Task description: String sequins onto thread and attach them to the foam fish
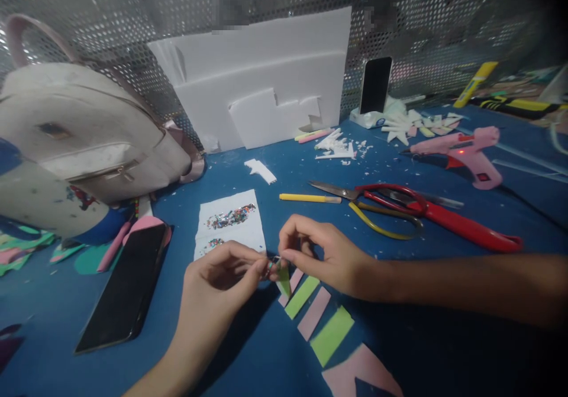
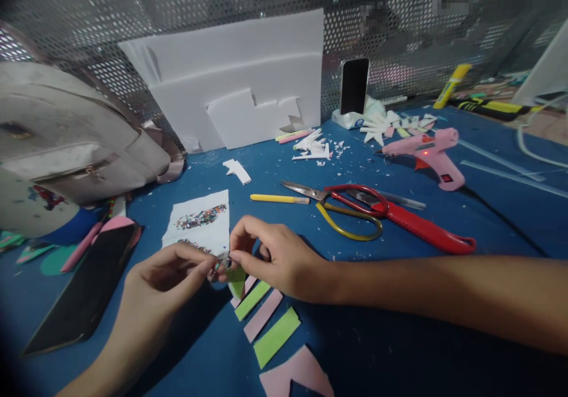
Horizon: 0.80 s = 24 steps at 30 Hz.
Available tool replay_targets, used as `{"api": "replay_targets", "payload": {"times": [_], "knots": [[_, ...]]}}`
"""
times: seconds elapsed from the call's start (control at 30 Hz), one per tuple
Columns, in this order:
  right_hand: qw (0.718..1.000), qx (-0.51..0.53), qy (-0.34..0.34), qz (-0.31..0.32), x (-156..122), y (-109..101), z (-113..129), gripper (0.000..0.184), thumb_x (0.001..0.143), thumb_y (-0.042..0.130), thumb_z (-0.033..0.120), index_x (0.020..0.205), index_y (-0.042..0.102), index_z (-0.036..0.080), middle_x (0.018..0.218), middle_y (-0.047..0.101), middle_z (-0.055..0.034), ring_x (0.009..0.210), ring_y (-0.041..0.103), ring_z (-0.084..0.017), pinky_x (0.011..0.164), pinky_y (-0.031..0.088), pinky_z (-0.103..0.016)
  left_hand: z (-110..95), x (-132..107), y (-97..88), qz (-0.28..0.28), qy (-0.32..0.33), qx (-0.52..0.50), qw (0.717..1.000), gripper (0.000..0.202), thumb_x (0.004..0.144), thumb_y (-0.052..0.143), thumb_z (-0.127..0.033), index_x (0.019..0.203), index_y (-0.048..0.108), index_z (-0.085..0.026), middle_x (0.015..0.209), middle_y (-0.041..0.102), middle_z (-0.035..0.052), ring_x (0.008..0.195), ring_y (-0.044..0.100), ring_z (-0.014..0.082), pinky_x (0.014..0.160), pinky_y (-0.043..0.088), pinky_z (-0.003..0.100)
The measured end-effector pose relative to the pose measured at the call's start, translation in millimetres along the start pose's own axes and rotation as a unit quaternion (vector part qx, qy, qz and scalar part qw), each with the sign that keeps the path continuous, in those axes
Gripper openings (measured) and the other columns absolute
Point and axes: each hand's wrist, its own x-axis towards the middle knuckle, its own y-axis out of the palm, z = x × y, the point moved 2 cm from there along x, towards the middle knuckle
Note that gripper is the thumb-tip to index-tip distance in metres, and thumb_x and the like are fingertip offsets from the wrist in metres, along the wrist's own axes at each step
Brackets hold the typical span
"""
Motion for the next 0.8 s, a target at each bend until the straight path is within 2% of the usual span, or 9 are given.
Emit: {"api": "replay_targets", "payload": {"times": [0.17,0.3,0.43,0.63,0.8], "knots": [[1.000,-0.008,-0.006,-0.017,-0.3,0.5,-1.0,0.005,0.092,0.055,0.021,0.090,0.052,0.018,0.076,0.059,0.0045,0.059,0.045,-0.006,0.053,0.035,-0.019,-0.5,0.5,2.2,0.034,0.005,-0.021,0.999,0.012,0.079,0.073,-0.022,0.069,0.067,-0.018,0.067,0.072,0.0013,0.065,0.067,0.0117,0.067,0.054,0.018],[1.000,-0.007,0.009,-0.012,-0.8,0.3,0.1,0.004,0.092,0.054,0.020,0.090,0.052,0.018,0.077,0.061,0.0038,0.061,0.052,-0.007,0.054,0.038,-0.020,-0.5,0.3,2.7,0.037,-0.006,-0.027,0.999,0.013,0.079,0.073,-0.023,0.069,0.065,-0.018,0.069,0.072,0.0020,0.068,0.066,0.0131,0.070,0.054,0.021],[1.000,-0.001,0.012,-0.014,-0.1,-0.1,0.5,0.004,0.092,0.054,0.020,0.090,0.052,0.018,0.077,0.060,0.0042,0.060,0.051,-0.006,0.053,0.037,-0.019,1.4,1.2,3.2,0.072,-0.011,-0.037,0.997,0.015,0.080,0.072,-0.025,0.070,0.064,-0.018,0.073,0.073,0.0033,0.071,0.067,0.0143,0.072,0.053,0.023],[1.000,0.000,0.005,-0.019,0.7,0.5,0.6,0.004,0.091,0.055,0.017,0.088,0.051,0.018,0.076,0.060,0.0043,0.064,0.054,-0.007,0.057,0.038,-0.019,2.2,2.3,2.8,0.090,-0.037,-0.051,0.994,0.019,0.082,0.070,-0.026,0.069,0.059,-0.018,0.071,0.072,0.0032,0.068,0.064,0.0137,0.071,0.052,0.024],[1.000,-0.003,0.013,-0.012,0.2,0.5,2.0,0.005,0.090,0.053,0.014,0.089,0.050,0.019,0.076,0.061,0.0050,0.064,0.053,-0.006,0.057,0.037,-0.019,0.6,2.9,2.8,0.115,-0.034,-0.059,0.991,0.019,0.086,0.067,-0.028,0.073,0.056,-0.019,0.078,0.074,0.0028,0.074,0.065,0.0130,0.074,0.050,0.023]]}}
